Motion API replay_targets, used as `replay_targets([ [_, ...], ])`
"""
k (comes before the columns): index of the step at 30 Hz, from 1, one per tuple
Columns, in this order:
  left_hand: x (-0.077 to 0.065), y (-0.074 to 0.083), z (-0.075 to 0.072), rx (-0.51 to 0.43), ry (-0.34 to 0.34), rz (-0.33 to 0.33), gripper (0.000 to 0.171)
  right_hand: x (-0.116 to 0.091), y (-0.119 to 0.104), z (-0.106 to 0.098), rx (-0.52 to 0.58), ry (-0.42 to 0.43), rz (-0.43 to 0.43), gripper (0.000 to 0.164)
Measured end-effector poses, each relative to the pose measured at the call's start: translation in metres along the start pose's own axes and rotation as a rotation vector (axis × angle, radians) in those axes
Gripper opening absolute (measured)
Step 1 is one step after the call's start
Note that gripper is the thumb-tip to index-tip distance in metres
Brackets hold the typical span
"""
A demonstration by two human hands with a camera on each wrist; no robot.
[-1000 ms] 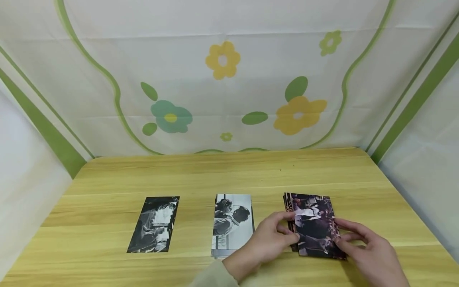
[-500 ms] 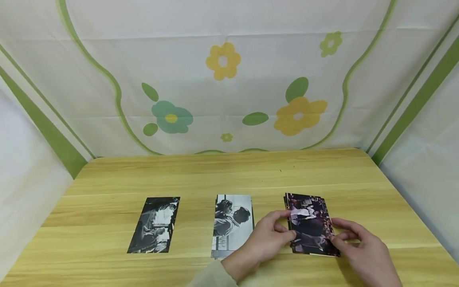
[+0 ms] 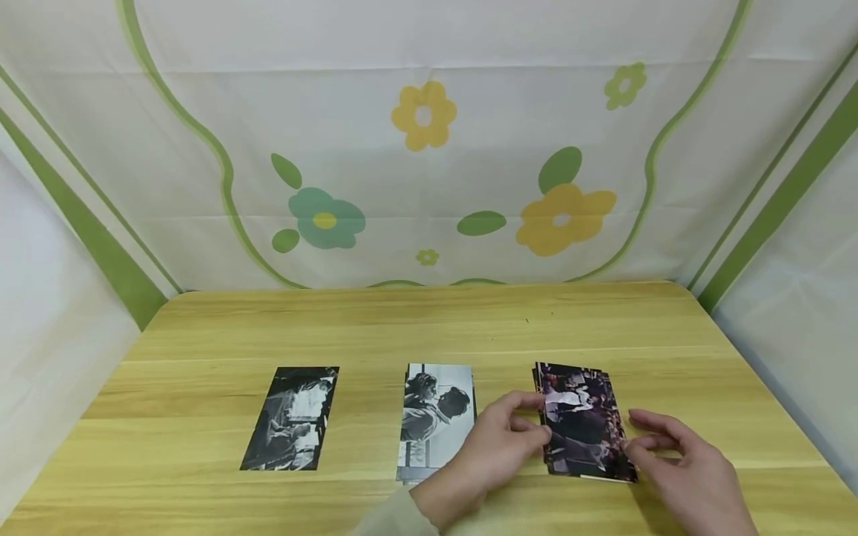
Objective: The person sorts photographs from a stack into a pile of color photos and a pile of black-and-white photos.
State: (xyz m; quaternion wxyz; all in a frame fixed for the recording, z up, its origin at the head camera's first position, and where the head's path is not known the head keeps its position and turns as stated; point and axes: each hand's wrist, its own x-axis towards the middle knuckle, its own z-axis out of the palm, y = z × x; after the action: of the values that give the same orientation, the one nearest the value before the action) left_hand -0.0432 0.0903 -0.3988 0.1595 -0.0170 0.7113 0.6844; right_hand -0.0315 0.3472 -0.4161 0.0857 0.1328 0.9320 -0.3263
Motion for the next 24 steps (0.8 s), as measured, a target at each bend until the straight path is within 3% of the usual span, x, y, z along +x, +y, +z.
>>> replay_targets([
  [5,-0.012,0.011,-0.024,-0.058,-0.016,0.039,0.035,-0.006,-0.013,0.004,0.048,0.049,-0.016,0.066],
  [11,-0.033,0.017,-0.081,-0.075,0.016,0.088,0.028,-0.018,-0.047,0.025,0.175,0.039,-0.107,0.057],
  [14,-0.045,0.013,-0.116,-0.091,0.077,0.104,0.03,-0.025,-0.074,0.042,0.282,0.04,-0.162,0.051],
  [19,-0.061,0.001,-0.17,-0.119,0.266,0.074,0.034,-0.031,-0.121,0.068,0.521,0.017,-0.193,0.044],
  [21,-0.064,-0.002,-0.182,-0.116,0.328,0.051,0.032,-0.032,-0.135,0.075,0.568,0.015,-0.208,0.041],
  [24,-0.066,-0.008,-0.19,-0.114,0.351,0.008,0.031,-0.034,-0.148,0.082,0.616,0.017,-0.221,0.038],
])
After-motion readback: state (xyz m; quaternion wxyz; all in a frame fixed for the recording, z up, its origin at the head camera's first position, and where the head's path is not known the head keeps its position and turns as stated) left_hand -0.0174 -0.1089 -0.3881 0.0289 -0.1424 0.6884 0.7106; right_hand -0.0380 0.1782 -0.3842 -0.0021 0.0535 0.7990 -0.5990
